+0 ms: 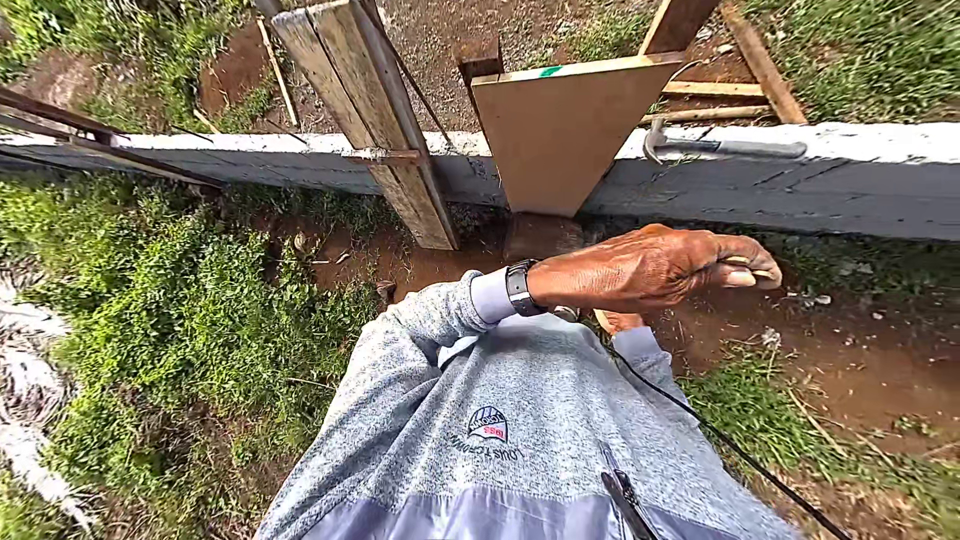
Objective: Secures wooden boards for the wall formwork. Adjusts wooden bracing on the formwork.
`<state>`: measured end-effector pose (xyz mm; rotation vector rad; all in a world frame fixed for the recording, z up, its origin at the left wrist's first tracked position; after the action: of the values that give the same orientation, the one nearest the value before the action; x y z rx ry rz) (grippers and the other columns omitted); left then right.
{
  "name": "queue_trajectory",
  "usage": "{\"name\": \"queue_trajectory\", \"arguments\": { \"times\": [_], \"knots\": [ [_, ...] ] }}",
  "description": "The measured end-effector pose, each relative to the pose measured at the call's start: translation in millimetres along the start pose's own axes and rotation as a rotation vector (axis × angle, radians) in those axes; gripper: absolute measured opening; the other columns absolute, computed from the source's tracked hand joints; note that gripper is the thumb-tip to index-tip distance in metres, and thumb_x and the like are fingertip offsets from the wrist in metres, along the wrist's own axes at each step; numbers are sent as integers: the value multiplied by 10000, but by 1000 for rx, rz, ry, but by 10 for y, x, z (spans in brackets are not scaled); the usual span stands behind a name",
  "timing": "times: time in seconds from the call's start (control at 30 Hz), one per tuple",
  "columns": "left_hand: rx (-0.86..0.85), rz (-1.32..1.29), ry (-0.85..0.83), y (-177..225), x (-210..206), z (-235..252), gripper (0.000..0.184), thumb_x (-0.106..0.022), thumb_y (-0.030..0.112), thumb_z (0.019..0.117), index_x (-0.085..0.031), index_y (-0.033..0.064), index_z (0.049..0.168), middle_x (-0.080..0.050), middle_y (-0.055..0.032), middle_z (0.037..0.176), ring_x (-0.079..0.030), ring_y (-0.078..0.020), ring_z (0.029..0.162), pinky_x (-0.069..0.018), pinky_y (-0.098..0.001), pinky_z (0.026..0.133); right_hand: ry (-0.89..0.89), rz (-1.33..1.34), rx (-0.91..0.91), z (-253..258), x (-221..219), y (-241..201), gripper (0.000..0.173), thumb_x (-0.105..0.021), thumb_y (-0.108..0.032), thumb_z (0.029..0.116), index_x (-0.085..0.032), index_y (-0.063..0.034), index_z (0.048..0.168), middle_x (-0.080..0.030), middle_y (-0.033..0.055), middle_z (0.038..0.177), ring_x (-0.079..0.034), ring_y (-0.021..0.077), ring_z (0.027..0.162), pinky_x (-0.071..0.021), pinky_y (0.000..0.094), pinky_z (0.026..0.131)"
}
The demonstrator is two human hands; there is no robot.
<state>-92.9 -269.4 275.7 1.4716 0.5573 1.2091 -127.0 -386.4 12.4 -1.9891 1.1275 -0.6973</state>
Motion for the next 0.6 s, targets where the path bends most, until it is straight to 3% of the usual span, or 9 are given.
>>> {"name": "queue_trajectory", "arguments": {
  "times": [0.03, 0.1, 0.13, 0.23, 0.3, 0.37, 0.47, 0.53, 0.6],
  "knots": [
    [0, 72, -19, -23, -8, 12, 210, -584, 78, 1019, -717, 47, 1178, -724, -69, 991, -692, -147, 898, -577, -332, 797, 21, -186, 30, -73, 7, -133, 487, -588, -32, 996, -463, 107, 1446, -549, 224, 1441, -536, 164, 1343, -433, 258, 1127],
    [9, 260, -71, -58, 33, -8, 230, -589, 165, 1030, -717, 85, 1202, -718, -63, 991, -692, -166, 906, -574, -354, 792, 18, -553, 87, -138, 37, -358, 511, -560, -163, 1043, -467, 122, 1457, -493, 296, 1502, -419, 303, 1472, -273, 381, 1239],
    [46, 371, -108, -54, 96, -41, 239, -581, 204, 1038, -709, 107, 1214, -717, -51, 963, -692, -173, 879, -568, -372, 766, 50, -622, 143, -99, 55, -426, 503, -528, -186, 1058, -474, 129, 1447, -491, 328, 1488, -427, 368, 1462, -279, 443, 1238],
    [321, 678, -257, -40, 379, -231, 189, -596, 202, 1017, -706, 152, 1161, -700, -45, 863, -679, -236, 808, -544, -454, 695, 231, -473, 400, 92, 133, -650, 375, -481, -202, 1065, -645, 66, 1269, -581, 331, 1318, -630, 396, 1184, -508, 518, 1036],
    [471, 850, -299, -220, 563, -381, 155, -557, 203, 1010, -692, 128, 1007, -670, -84, 814, -673, -301, 799, -528, -506, 664, 196, -438, 459, 192, 154, -762, 353, -459, -246, 1077, -724, -30, 1165, -567, 277, 1296, -625, 372, 1118, -536, 518, 963],
    [531, 904, -237, -504, 745, -475, 218, -528, 246, 1026, -690, 103, 1006, -685, -118, 886, -684, -331, 877, -538, -541, 730, 127, -460, 490, 230, 119, -840, 354, -449, -262, 1090, -742, -65, 1120, -613, 226, 1252, -655, 346, 1059, -545, 535, 937],
    [435, 681, 108, -697, 1023, -401, 288, -477, 236, 1073, -659, 43, 1185, -710, -99, 1023, -702, -246, 948, -571, -465, 865, 61, -493, 555, 272, 70, -847, 379, -427, -291, 1102, -747, -86, 1111, -694, 169, 1167, -684, 331, 1041, -538, 589, 927],
    [250, 177, 395, -688, 1095, -309, 311, -428, 178, 1100, -600, -8, 1282, -723, -92, 1049, -716, -183, 885, -617, -366, 820, 56, -507, 556, 309, 32, -875, 378, -418, -296, 1108, -744, -107, 1144, -695, 156, 1149, -679, 326, 1043, -530, 595, 928],
    [116, -391, 508, -630, 1023, -201, 356, -371, 161, 1114, -553, -57, 1330, -701, -203, 1164, -711, -312, 1018, -608, -477, 892, 96, -518, 540, 475, 36, -859, 368, -429, -296, 1103, -750, -128, 1167, -720, 129, 1153, -693, 281, 1071, -536, 534, 981]
  ]
}}
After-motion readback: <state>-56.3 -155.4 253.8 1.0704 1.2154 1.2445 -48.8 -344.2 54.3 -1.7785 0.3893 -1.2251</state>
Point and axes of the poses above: each hand's wrist, its own z-axis towards the middle knuckle, its own x-axis out of the back of the hand, y = z × x, the point moved 4 cm from there along z, towards the middle knuckle
